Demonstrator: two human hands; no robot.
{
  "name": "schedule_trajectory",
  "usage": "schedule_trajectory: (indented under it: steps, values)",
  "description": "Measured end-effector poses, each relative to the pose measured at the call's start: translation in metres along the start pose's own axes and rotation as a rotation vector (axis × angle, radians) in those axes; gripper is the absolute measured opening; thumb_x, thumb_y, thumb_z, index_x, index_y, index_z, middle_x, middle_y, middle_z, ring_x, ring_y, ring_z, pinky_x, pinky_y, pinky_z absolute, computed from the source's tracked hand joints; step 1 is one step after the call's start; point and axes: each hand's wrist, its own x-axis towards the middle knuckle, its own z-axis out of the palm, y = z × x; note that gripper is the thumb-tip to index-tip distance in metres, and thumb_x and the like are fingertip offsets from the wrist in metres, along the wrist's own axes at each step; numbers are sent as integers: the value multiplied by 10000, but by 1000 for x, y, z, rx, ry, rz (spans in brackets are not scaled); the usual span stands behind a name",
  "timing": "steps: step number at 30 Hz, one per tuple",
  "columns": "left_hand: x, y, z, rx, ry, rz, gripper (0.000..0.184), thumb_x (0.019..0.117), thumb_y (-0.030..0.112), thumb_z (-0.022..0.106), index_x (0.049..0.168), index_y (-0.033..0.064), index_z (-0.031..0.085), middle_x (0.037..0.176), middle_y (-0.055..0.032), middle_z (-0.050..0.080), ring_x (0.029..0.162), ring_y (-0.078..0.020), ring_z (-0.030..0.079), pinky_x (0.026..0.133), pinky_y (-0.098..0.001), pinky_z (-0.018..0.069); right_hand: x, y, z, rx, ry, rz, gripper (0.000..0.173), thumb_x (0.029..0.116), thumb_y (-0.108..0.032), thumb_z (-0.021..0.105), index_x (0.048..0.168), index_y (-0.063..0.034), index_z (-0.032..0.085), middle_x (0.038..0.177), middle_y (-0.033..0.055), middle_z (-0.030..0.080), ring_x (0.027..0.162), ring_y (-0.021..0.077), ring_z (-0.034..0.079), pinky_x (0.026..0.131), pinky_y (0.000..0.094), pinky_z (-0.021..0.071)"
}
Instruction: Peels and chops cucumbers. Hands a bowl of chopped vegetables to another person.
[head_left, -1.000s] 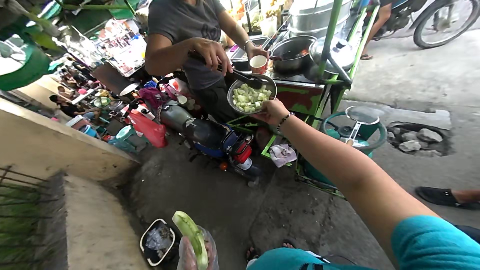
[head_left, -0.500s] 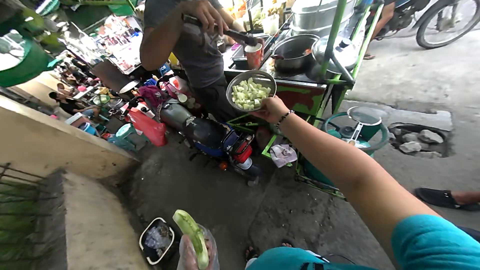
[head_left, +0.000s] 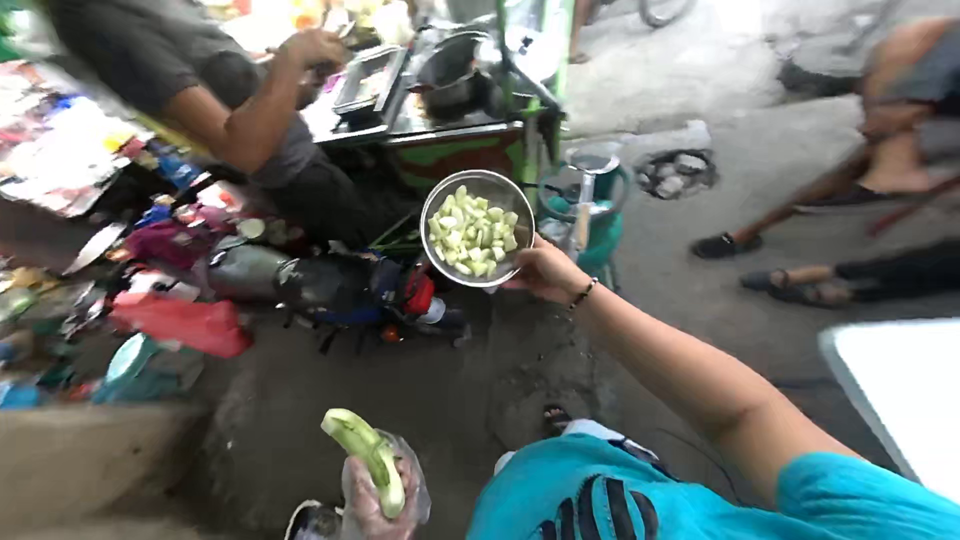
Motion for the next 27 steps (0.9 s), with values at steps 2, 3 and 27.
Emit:
schedule_trajectory:
  steps: [2,3,27]
  values:
    - [17,2,0,20,-141,-115,555,892,642,646,1090,124,674,753,-44,630,576,-160,623,501,-328,544,-59,23,-45,63,93,-16,695,963,-6,474,1573,-284,291,1112,176,691,826,285,728,716,445,634]
    - [25,0,-3,42,-204,-174,564,892,643,645,1108,122,674,762,-49,637,586,-169,630,509,-339,550,-92,38,-68,92,162,-33,707,947,4,477,1571,-275,294,1108,172,695,822,276,731,714,429,634]
    - [-100,-279,220,364,-954,-828,587,918,635,625,1178,108,617,839,-65,639,625,-154,630,510,-300,548,-635,242,-372,517,1279,-242,724,941,46,467,1580,-235,275,1270,275,632,953,428,712,773,553,617]
